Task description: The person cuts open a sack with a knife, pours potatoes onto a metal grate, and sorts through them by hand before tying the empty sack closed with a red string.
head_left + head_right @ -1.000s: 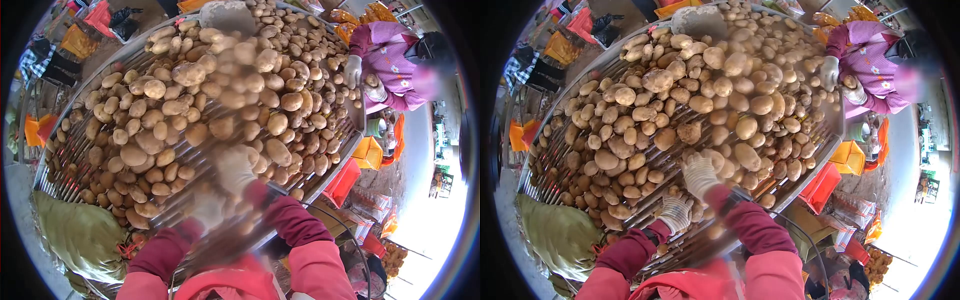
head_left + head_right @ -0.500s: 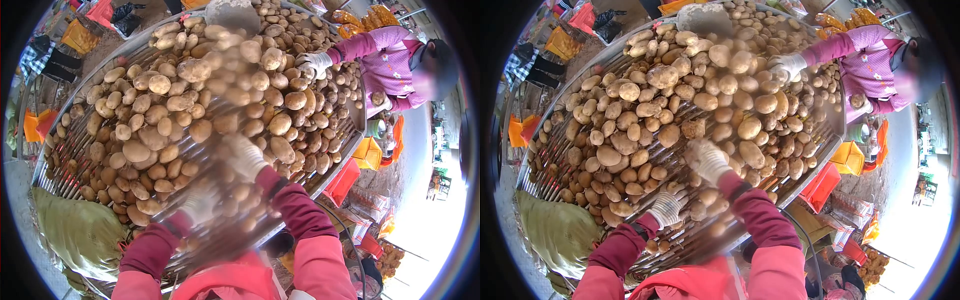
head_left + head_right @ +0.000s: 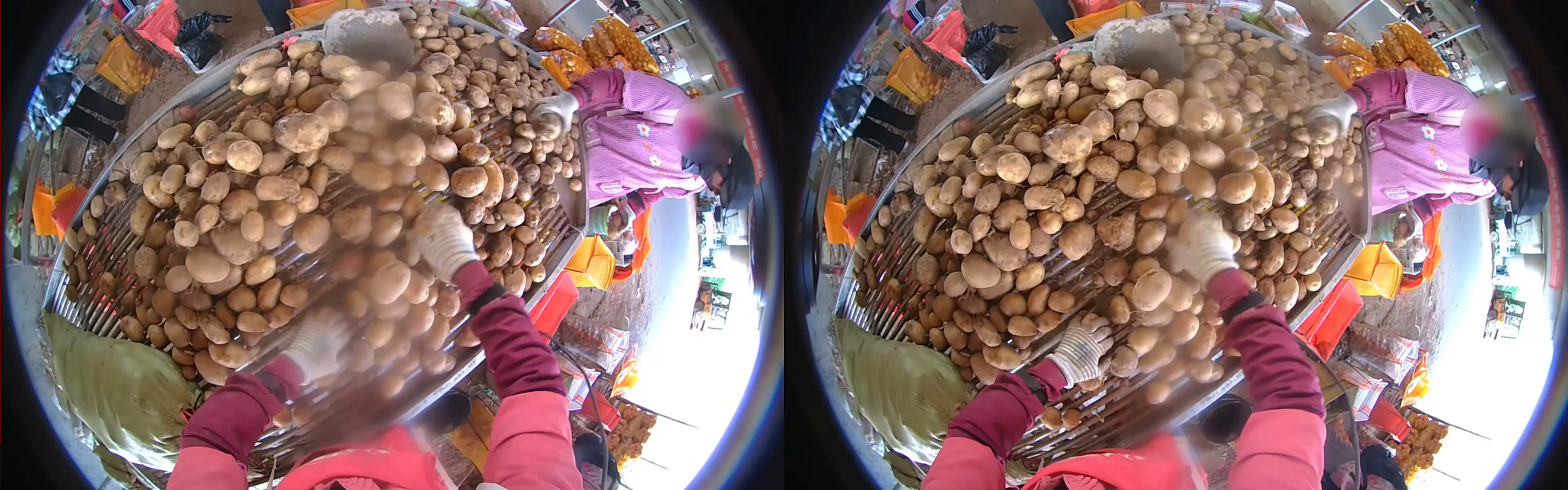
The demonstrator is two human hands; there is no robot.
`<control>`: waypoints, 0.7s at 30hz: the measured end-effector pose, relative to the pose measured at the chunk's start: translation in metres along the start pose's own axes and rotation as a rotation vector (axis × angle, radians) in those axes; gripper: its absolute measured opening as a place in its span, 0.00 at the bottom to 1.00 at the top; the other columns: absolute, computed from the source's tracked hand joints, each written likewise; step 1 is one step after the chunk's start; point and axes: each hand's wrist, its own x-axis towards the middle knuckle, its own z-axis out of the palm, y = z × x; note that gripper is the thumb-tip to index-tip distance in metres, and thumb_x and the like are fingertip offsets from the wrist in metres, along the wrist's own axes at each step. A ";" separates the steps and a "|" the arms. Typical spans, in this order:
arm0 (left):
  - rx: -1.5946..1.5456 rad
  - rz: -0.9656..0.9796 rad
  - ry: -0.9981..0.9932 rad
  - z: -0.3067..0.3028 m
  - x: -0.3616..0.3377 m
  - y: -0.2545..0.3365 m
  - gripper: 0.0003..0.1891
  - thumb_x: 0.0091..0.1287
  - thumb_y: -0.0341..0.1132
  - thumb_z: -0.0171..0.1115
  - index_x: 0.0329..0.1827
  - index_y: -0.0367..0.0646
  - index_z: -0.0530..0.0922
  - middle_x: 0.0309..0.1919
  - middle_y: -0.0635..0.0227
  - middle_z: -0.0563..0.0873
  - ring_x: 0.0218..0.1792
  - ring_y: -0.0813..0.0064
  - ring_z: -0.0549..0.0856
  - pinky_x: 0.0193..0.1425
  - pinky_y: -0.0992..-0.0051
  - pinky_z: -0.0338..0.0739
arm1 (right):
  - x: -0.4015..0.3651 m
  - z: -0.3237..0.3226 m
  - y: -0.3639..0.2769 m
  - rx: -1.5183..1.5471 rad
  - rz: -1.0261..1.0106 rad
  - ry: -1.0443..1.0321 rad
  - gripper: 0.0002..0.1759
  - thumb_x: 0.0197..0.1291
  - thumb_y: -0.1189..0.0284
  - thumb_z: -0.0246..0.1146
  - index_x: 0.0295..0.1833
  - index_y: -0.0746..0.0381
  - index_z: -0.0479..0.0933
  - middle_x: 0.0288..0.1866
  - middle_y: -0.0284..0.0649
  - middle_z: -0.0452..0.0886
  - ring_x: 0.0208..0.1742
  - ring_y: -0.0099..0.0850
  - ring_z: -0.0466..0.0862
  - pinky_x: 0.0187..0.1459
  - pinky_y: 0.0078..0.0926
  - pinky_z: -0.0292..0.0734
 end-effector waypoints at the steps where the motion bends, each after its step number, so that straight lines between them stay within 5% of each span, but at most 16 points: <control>1: 0.038 0.010 0.003 0.001 -0.001 0.000 0.20 0.51 0.50 0.63 0.42 0.47 0.79 0.46 0.67 0.78 0.55 0.61 0.72 0.59 0.48 0.66 | 0.003 -0.018 0.006 -0.092 -0.034 0.044 0.29 0.55 0.60 0.65 0.62 0.58 0.72 0.66 0.43 0.70 0.68 0.43 0.69 0.60 0.47 0.73; 2: 0.079 0.020 0.009 0.003 -0.002 0.000 0.20 0.51 0.50 0.63 0.42 0.47 0.79 0.46 0.67 0.78 0.55 0.61 0.72 0.60 0.48 0.66 | 0.006 -0.035 0.012 -0.184 -0.065 0.090 0.28 0.55 0.61 0.64 0.62 0.55 0.72 0.66 0.41 0.70 0.69 0.41 0.68 0.60 0.48 0.73; 3: 0.122 0.029 0.014 -0.003 0.001 0.001 0.20 0.51 0.50 0.63 0.41 0.47 0.79 0.46 0.67 0.78 0.55 0.60 0.72 0.60 0.48 0.66 | 0.007 -0.039 0.030 0.048 0.030 0.363 0.25 0.57 0.63 0.62 0.61 0.55 0.73 0.65 0.39 0.72 0.67 0.41 0.70 0.59 0.50 0.73; 5: 0.086 0.013 -0.047 -0.014 0.001 0.003 0.19 0.49 0.49 0.64 0.40 0.47 0.79 0.44 0.67 0.78 0.53 0.60 0.73 0.60 0.50 0.66 | 0.042 -0.006 0.063 -0.207 0.045 0.630 0.19 0.61 0.66 0.58 0.59 0.52 0.75 0.60 0.36 0.74 0.62 0.41 0.73 0.57 0.55 0.71; 8: 0.070 -0.011 -0.095 -0.004 0.004 0.000 0.18 0.48 0.48 0.64 0.38 0.48 0.79 0.42 0.68 0.77 0.52 0.61 0.73 0.61 0.50 0.66 | 0.050 -0.019 0.074 -0.158 0.121 0.283 0.29 0.54 0.65 0.63 0.65 0.49 0.71 0.67 0.37 0.70 0.69 0.43 0.68 0.65 0.57 0.63; 11: 0.099 -0.011 -0.074 0.000 0.003 0.001 0.18 0.48 0.47 0.65 0.38 0.48 0.79 0.43 0.67 0.78 0.53 0.61 0.73 0.60 0.50 0.67 | 0.051 -0.004 0.111 -0.181 0.157 0.554 0.17 0.65 0.67 0.52 0.59 0.49 0.75 0.65 0.38 0.74 0.67 0.42 0.72 0.63 0.58 0.67; 13: 0.052 -0.026 -0.087 0.001 0.001 0.002 0.18 0.49 0.47 0.65 0.39 0.47 0.80 0.43 0.67 0.78 0.55 0.62 0.73 0.60 0.49 0.67 | 0.079 0.025 0.163 -0.357 0.477 0.322 0.29 0.58 0.63 0.61 0.67 0.47 0.69 0.71 0.37 0.69 0.72 0.42 0.66 0.66 0.54 0.67; 16: 0.017 -0.060 -0.114 -0.005 0.003 0.002 0.18 0.50 0.46 0.65 0.39 0.46 0.80 0.43 0.66 0.79 0.57 0.62 0.73 0.60 0.49 0.67 | 0.056 -0.059 0.161 0.237 0.937 0.135 0.27 0.62 0.61 0.58 0.68 0.49 0.68 0.70 0.46 0.69 0.69 0.46 0.71 0.61 0.51 0.74; 21: 0.036 -0.038 -0.125 -0.004 0.009 0.002 0.15 0.49 0.45 0.64 0.36 0.47 0.79 0.40 0.67 0.79 0.52 0.62 0.74 0.57 0.50 0.68 | 0.059 -0.032 0.170 0.085 0.625 0.180 0.31 0.54 0.65 0.63 0.65 0.56 0.70 0.63 0.49 0.74 0.62 0.48 0.76 0.61 0.39 0.74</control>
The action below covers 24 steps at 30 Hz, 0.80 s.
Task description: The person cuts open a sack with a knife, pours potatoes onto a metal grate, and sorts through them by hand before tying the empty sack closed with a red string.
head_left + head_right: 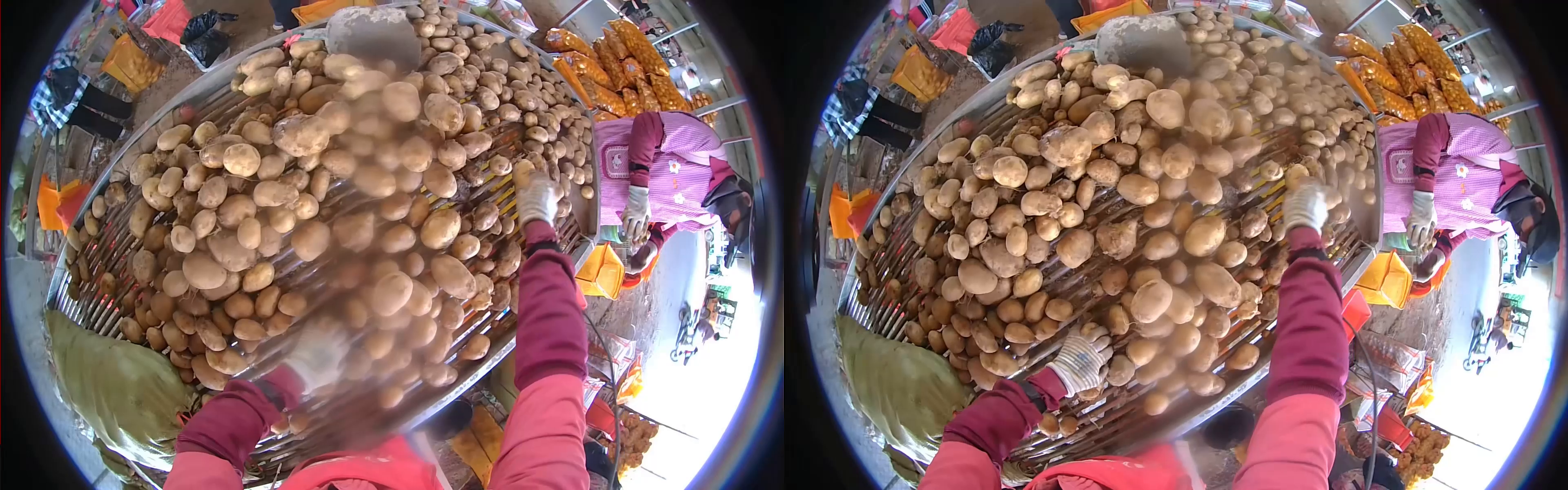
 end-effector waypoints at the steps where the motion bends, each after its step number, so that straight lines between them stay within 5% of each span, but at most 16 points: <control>1: 0.015 -0.003 0.036 0.002 0.001 0.000 0.15 0.47 0.45 0.64 0.34 0.48 0.79 0.38 0.67 0.78 0.49 0.63 0.75 0.55 0.51 0.69 | -0.003 0.021 0.000 0.054 -0.254 0.176 0.28 0.54 0.66 0.64 0.63 0.56 0.72 0.56 0.48 0.78 0.58 0.48 0.78 0.59 0.42 0.75; 2: 0.028 0.009 0.037 0.003 0.001 -0.001 0.15 0.47 0.45 0.64 0.34 0.48 0.79 0.38 0.67 0.78 0.49 0.62 0.74 0.55 0.51 0.69 | -0.013 0.031 -0.007 0.108 -0.506 0.350 0.26 0.54 0.67 0.65 0.60 0.57 0.74 0.49 0.47 0.81 0.54 0.49 0.80 0.57 0.45 0.76; 4: 0.050 0.034 0.038 0.006 0.000 -0.003 0.15 0.47 0.46 0.64 0.35 0.48 0.79 0.39 0.68 0.78 0.50 0.62 0.74 0.55 0.51 0.69 | -0.024 0.036 -0.037 0.251 -0.518 0.044 0.35 0.46 0.73 0.66 0.65 0.59 0.70 0.65 0.49 0.71 0.65 0.50 0.71 0.65 0.42 0.69; 6: 0.038 0.024 0.059 0.010 0.000 -0.003 0.16 0.48 0.46 0.64 0.36 0.47 0.79 0.40 0.67 0.78 0.52 0.62 0.74 0.55 0.49 0.69 | -0.033 0.034 -0.059 0.208 -0.700 0.037 0.35 0.46 0.70 0.69 0.64 0.60 0.70 0.68 0.49 0.68 0.69 0.49 0.68 0.67 0.42 0.67; 10: 0.008 0.014 0.026 0.009 -0.003 -0.002 0.17 0.49 0.46 0.63 0.37 0.46 0.79 0.41 0.66 0.78 0.53 0.61 0.74 0.55 0.48 0.69 | -0.031 0.042 -0.079 0.069 -0.607 -0.060 0.37 0.46 0.66 0.71 0.65 0.60 0.70 0.75 0.48 0.61 0.73 0.51 0.63 0.70 0.45 0.63; 14: -0.007 0.005 -0.038 0.000 -0.001 -0.001 0.17 0.50 0.46 0.63 0.38 0.45 0.79 0.42 0.65 0.78 0.53 0.60 0.74 0.55 0.47 0.69 | -0.039 0.054 -0.090 -0.180 -0.569 0.086 0.32 0.47 0.66 0.71 0.61 0.59 0.74 0.75 0.48 0.61 0.73 0.47 0.64 0.68 0.48 0.66; 18: -0.019 -0.007 -0.015 -0.003 0.000 0.000 0.17 0.50 0.46 0.63 0.38 0.45 0.79 0.42 0.65 0.78 0.53 0.60 0.74 0.55 0.47 0.69 | -0.051 0.038 -0.108 -0.295 -0.504 -0.020 0.19 0.56 0.71 0.59 0.55 0.61 0.78 0.63 0.48 0.75 0.62 0.44 0.75 0.56 0.44 0.78; 24: -0.004 0.010 0.028 0.004 0.001 -0.001 0.17 0.49 0.46 0.64 0.38 0.45 0.79 0.42 0.65 0.78 0.53 0.60 0.74 0.56 0.47 0.69 | -0.052 0.048 -0.104 -0.085 -0.344 -0.104 0.25 0.60 0.71 0.57 0.65 0.60 0.69 0.56 0.54 0.78 0.52 0.47 0.84 0.49 0.42 0.81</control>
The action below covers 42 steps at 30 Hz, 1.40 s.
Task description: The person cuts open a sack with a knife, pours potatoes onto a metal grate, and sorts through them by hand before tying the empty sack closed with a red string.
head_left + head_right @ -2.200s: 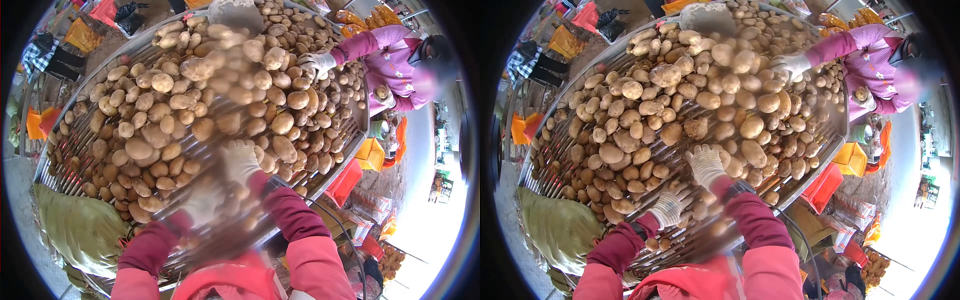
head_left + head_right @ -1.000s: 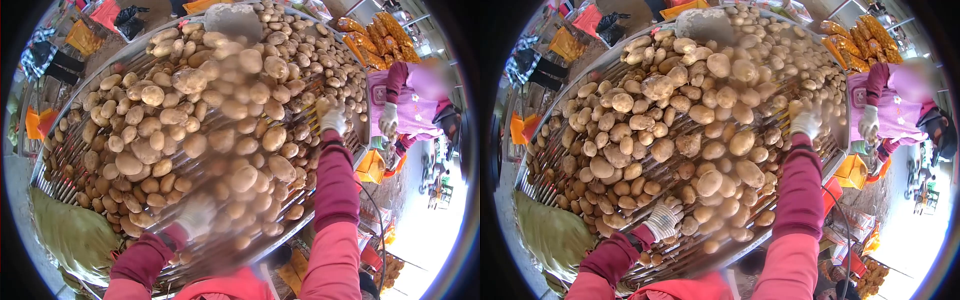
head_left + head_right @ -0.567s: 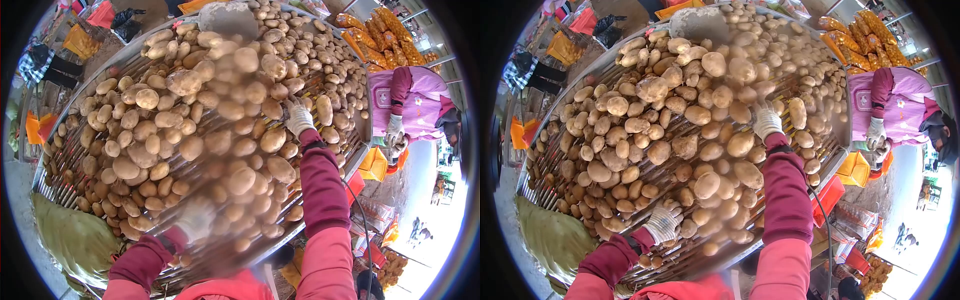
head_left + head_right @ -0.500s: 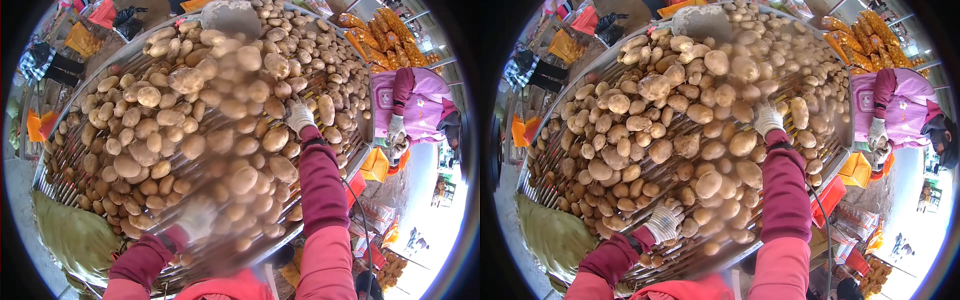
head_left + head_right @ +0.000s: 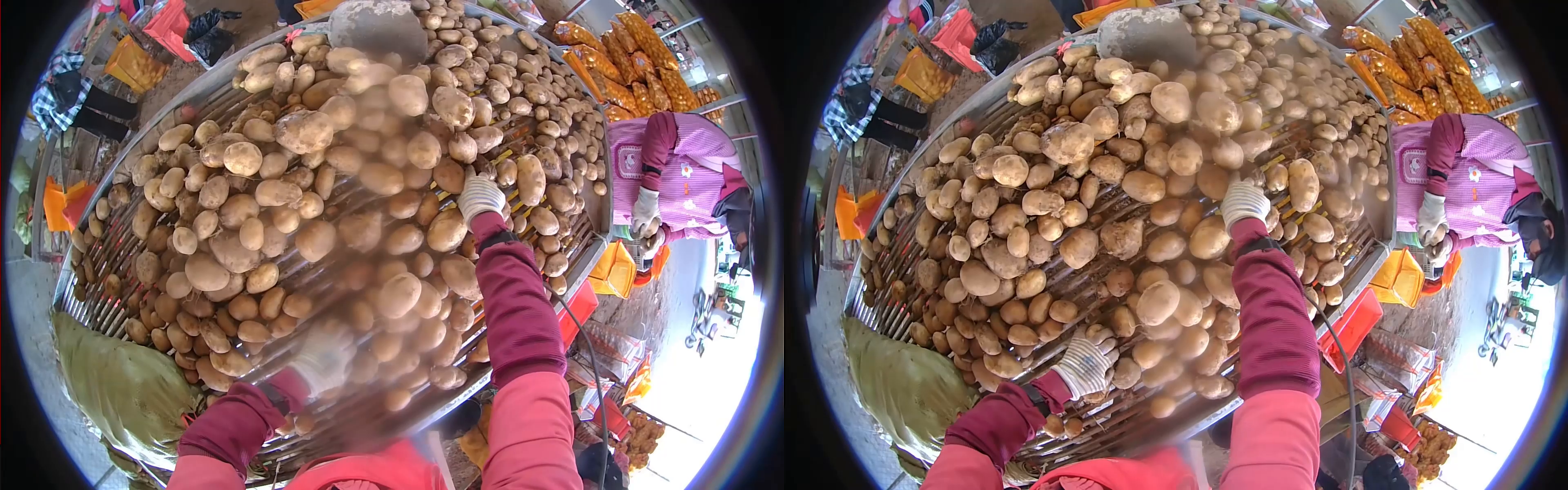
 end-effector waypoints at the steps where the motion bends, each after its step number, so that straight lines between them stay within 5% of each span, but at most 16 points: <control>1: 0.000 -0.004 -0.011 -0.002 0.000 0.001 0.17 0.49 0.46 0.64 0.38 0.46 0.79 0.41 0.65 0.78 0.53 0.60 0.74 0.56 0.47 0.69 | -0.001 0.005 0.002 0.040 0.008 0.023 0.26 0.60 0.71 0.57 0.65 0.60 0.69 0.56 0.54 0.79 0.52 0.48 0.84 0.50 0.43 0.81; 8: 0.091 0.036 0.050 0.019 -0.001 -0.003 0.16 0.48 0.45 0.64 0.36 0.46 0.79 0.39 0.65 0.78 0.52 0.60 0.74 0.56 0.48 0.69 | 0.015 0.031 0.014 0.210 0.090 0.045 0.27 0.55 0.66 0.64 0.61 0.61 0.72 0.52 0.56 0.80 0.53 0.48 0.82 0.52 0.44 0.79; 14: 0.006 -0.004 0.024 0.010 -0.002 0.000 0.15 0.48 0.45 0.63 0.35 0.47 0.79 0.39 0.66 0.78 0.52 0.61 0.74 0.56 0.50 0.69 | -0.041 0.017 0.043 0.513 0.101 0.407 0.28 0.50 0.64 0.70 0.56 0.65 0.75 0.51 0.56 0.80 0.50 0.50 0.82 0.52 0.43 0.78; 16: 0.050 -0.040 0.015 0.006 0.000 0.006 0.14 0.50 0.45 0.62 0.36 0.47 0.80 0.42 0.65 0.79 0.53 0.62 0.73 0.57 0.52 0.68 | -0.046 0.051 0.066 1.287 0.125 0.410 0.23 0.51 0.72 0.72 0.53 0.66 0.77 0.44 0.44 0.85 0.43 0.33 0.85 0.46 0.28 0.79; 18: 0.113 -0.029 0.020 -0.003 -0.002 0.009 0.14 0.52 0.45 0.61 0.36 0.47 0.80 0.43 0.65 0.79 0.54 0.62 0.73 0.58 0.52 0.68 | -0.102 0.006 0.061 1.819 0.144 0.309 0.19 0.55 0.76 0.70 0.53 0.64 0.78 0.44 0.37 0.85 0.41 0.24 0.84 0.42 0.21 0.78; 26: 0.186 -0.004 0.159 0.016 -0.004 0.014 0.14 0.52 0.42 0.61 0.37 0.43 0.80 0.49 0.58 0.80 0.60 0.57 0.73 0.63 0.57 0.68 | -0.307 -0.030 0.065 2.016 0.357 0.188 0.18 0.59 0.71 0.66 0.55 0.61 0.78 0.44 0.32 0.84 0.39 0.22 0.83 0.38 0.21 0.76; 28: 0.213 -0.066 0.061 0.007 0.000 0.024 0.12 0.53 0.40 0.62 0.38 0.45 0.81 0.49 0.61 0.81 0.59 0.59 0.74 0.63 0.58 0.69 | -0.359 -0.019 0.069 2.130 0.412 0.171 0.20 0.59 0.71 0.65 0.57 0.61 0.77 0.43 0.32 0.84 0.40 0.23 0.83 0.40 0.22 0.76; 30: 0.218 0.010 0.257 0.024 -0.002 0.016 0.12 0.51 0.38 0.63 0.36 0.44 0.81 0.49 0.61 0.81 0.60 0.58 0.74 0.63 0.59 0.69 | -0.410 -0.001 0.078 2.047 0.556 0.279 0.22 0.57 0.73 0.65 0.59 0.62 0.76 0.43 0.33 0.84 0.40 0.23 0.84 0.39 0.21 0.76; 36: 0.245 0.072 0.365 0.034 -0.004 0.013 0.13 0.53 0.36 0.62 0.40 0.40 0.82 0.47 0.60 0.82 0.60 0.59 0.74 0.63 0.60 0.70 | -0.569 0.033 0.123 1.799 0.969 0.651 0.21 0.55 0.77 0.66 0.56 0.64 0.77 0.38 0.33 0.82 0.35 0.22 0.83 0.32 0.17 0.76; 38: 0.244 0.070 0.326 0.030 -0.003 0.019 0.14 0.54 0.34 0.61 0.42 0.38 0.82 0.48 0.59 0.82 0.58 0.58 0.76 0.62 0.60 0.71 | -0.620 0.070 0.147 1.615 1.120 0.653 0.21 0.54 0.77 0.66 0.55 0.65 0.76 0.35 0.31 0.80 0.28 0.20 0.79 0.31 0.18 0.76; 42: 0.239 0.098 0.348 0.031 -0.004 0.022 0.12 0.55 0.31 0.61 0.41 0.36 0.82 0.48 0.58 0.83 0.57 0.57 0.77 0.62 0.61 0.73 | -0.729 0.203 0.212 1.599 1.315 0.368 0.22 0.52 0.76 0.68 0.55 0.65 0.77 0.38 0.38 0.84 0.39 0.30 0.83 0.40 0.31 0.80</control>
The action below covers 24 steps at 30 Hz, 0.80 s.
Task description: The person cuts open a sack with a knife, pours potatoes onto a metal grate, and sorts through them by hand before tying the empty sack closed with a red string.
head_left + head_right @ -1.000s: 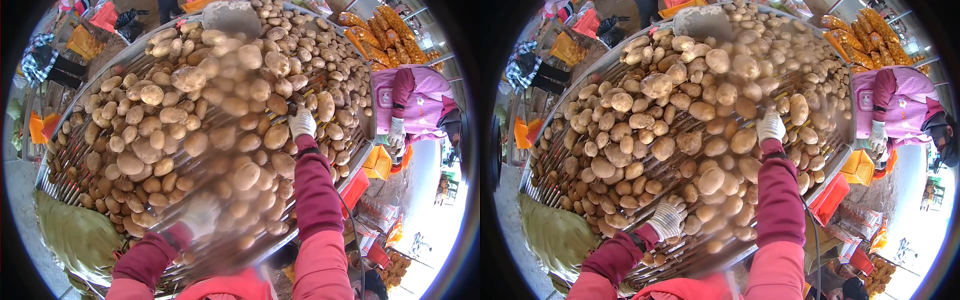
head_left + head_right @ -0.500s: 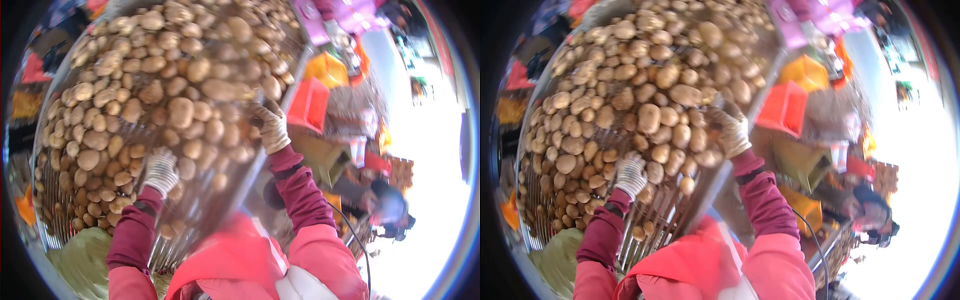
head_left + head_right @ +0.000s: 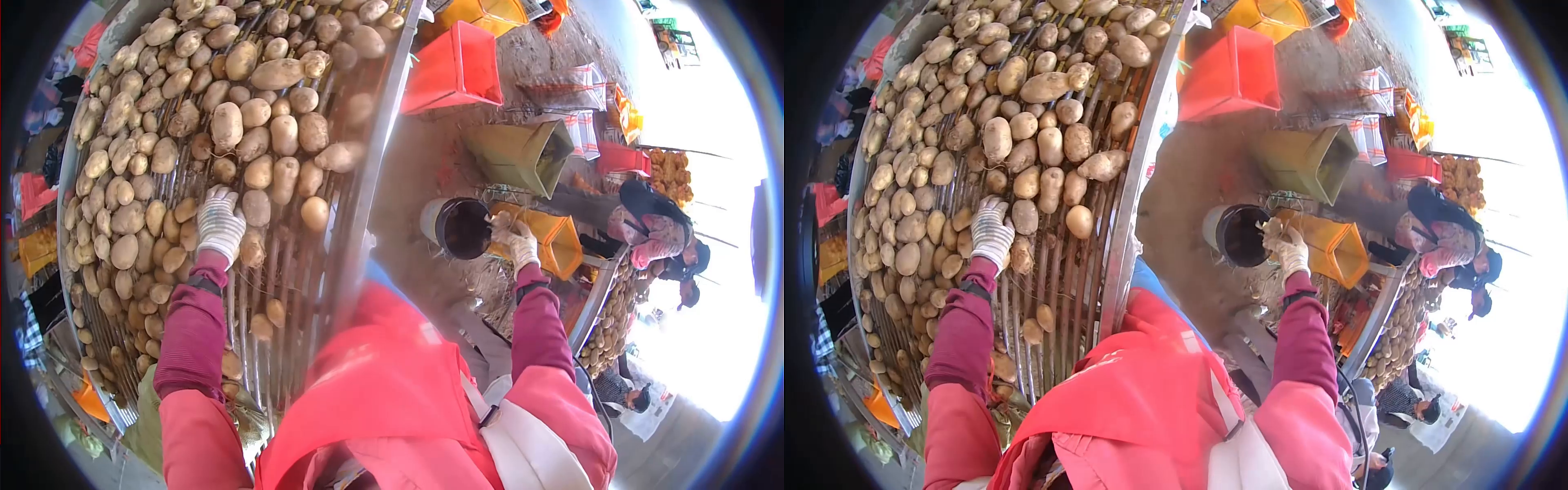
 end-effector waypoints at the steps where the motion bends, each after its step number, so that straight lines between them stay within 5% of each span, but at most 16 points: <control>1: 0.004 -0.005 -0.005 -0.001 0.000 0.002 0.12 0.55 0.30 0.60 0.41 0.36 0.82 0.48 0.57 0.83 0.57 0.57 0.77 0.62 0.61 0.73 | 0.023 -0.029 0.034 -0.042 0.043 0.037 0.22 0.51 0.77 0.68 0.54 0.65 0.77 0.39 0.39 0.85 0.42 0.32 0.84 0.43 0.33 0.80; 6: 0.035 -0.012 -0.032 -0.002 0.002 0.001 0.13 0.54 0.30 0.61 0.42 0.37 0.81 0.47 0.56 0.82 0.58 0.56 0.76 0.62 0.60 0.72 | 0.045 -0.042 0.072 -0.375 -0.066 0.201 0.13 0.56 0.76 0.63 0.49 0.64 0.82 0.42 0.37 0.85 0.40 0.27 0.82 0.43 0.26 0.79; 8: 0.073 0.016 -0.063 0.000 0.002 0.000 0.13 0.56 0.33 0.59 0.43 0.38 0.81 0.48 0.58 0.82 0.56 0.57 0.77 0.62 0.59 0.72 | 0.031 -0.001 0.048 -0.396 -0.156 0.113 0.11 0.59 0.75 0.62 0.47 0.62 0.83 0.40 0.35 0.85 0.37 0.26 0.81 0.40 0.27 0.79; 10: 0.122 0.016 -0.060 -0.005 0.003 0.005 0.13 0.57 0.34 0.57 0.42 0.40 0.81 0.48 0.58 0.82 0.55 0.57 0.77 0.62 0.60 0.72 | 0.003 0.062 -0.006 -0.123 -0.008 0.056 0.10 0.62 0.72 0.61 0.48 0.58 0.83 0.34 0.30 0.80 0.31 0.20 0.76 0.32 0.22 0.73; 11: 0.108 -0.080 -0.230 -0.009 0.007 0.011 0.12 0.57 0.34 0.57 0.41 0.41 0.81 0.47 0.56 0.81 0.55 0.55 0.76 0.62 0.59 0.71 | 0.000 0.088 -0.024 -0.067 0.017 0.012 0.10 0.63 0.71 0.60 0.48 0.57 0.83 0.33 0.28 0.78 0.30 0.19 0.74 0.31 0.20 0.72; 12: 0.089 -0.194 -0.386 -0.014 0.011 0.016 0.11 0.57 0.33 0.56 0.40 0.41 0.80 0.46 0.53 0.80 0.55 0.54 0.75 0.63 0.59 0.71 | -0.013 0.119 -0.057 -0.120 -0.032 -0.036 0.10 0.65 0.70 0.59 0.48 0.58 0.82 0.36 0.28 0.78 0.33 0.18 0.75 0.32 0.18 0.70; 14: 0.138 -0.150 -0.346 0.000 0.005 0.011 0.11 0.57 0.37 0.55 0.39 0.44 0.81 0.47 0.55 0.79 0.56 0.54 0.73 0.62 0.55 0.69 | -0.005 0.166 -0.079 -0.182 -0.172 -0.134 0.11 0.69 0.69 0.57 0.52 0.59 0.81 0.44 0.32 0.81 0.47 0.21 0.78 0.44 0.20 0.73; 15: 0.136 -0.125 -0.292 -0.002 0.005 0.009 0.11 0.56 0.38 0.56 0.38 0.44 0.81 0.47 0.55 0.78 0.57 0.53 0.72 0.62 0.53 0.68 | -0.001 0.191 -0.086 -0.073 -0.285 -0.210 0.12 0.70 0.70 0.57 0.54 0.60 0.80 0.48 0.32 0.82 0.50 0.23 0.79 0.48 0.21 0.75; 16: 0.128 -0.087 -0.248 -0.003 0.005 0.008 0.11 0.55 0.39 0.57 0.37 0.45 0.81 0.47 0.56 0.78 0.58 0.52 0.72 0.61 0.50 0.67 | 0.048 0.203 -0.065 0.376 -0.209 -0.428 0.12 0.71 0.73 0.56 0.56 0.61 0.78 0.52 0.33 0.81 0.53 0.23 0.79 0.51 0.25 0.77; 18: 0.018 -0.093 -0.195 -0.014 0.003 0.007 0.12 0.54 0.41 0.59 0.37 0.45 0.81 0.46 0.56 0.78 0.57 0.52 0.72 0.61 0.50 0.67 | 0.015 0.265 -0.123 0.441 -0.257 -0.594 0.14 0.68 0.69 0.59 0.57 0.58 0.78 0.54 0.37 0.81 0.52 0.26 0.80 0.51 0.26 0.76; 20: 0.000 -0.135 -0.229 -0.018 0.005 0.008 0.13 0.52 0.43 0.60 0.36 0.46 0.80 0.46 0.57 0.77 0.57 0.53 0.71 0.60 0.48 0.66 | -0.039 0.323 -0.190 -0.582 -1.414 -0.326 0.18 0.62 0.68 0.63 0.56 0.62 0.76 0.55 0.45 0.80 0.54 0.40 0.80 0.56 0.37 0.75; 24: -0.084 -0.128 -0.228 -0.027 0.008 0.004 0.13 0.50 0.44 0.61 0.36 0.48 0.78 0.45 0.59 0.76 0.56 0.56 0.72 0.59 0.46 0.66 | -0.089 0.420 -0.248 -0.832 -1.487 -0.717 0.26 0.53 0.67 0.66 0.59 0.60 0.73 0.62 0.48 0.73 0.64 0.50 0.72 0.62 0.46 0.69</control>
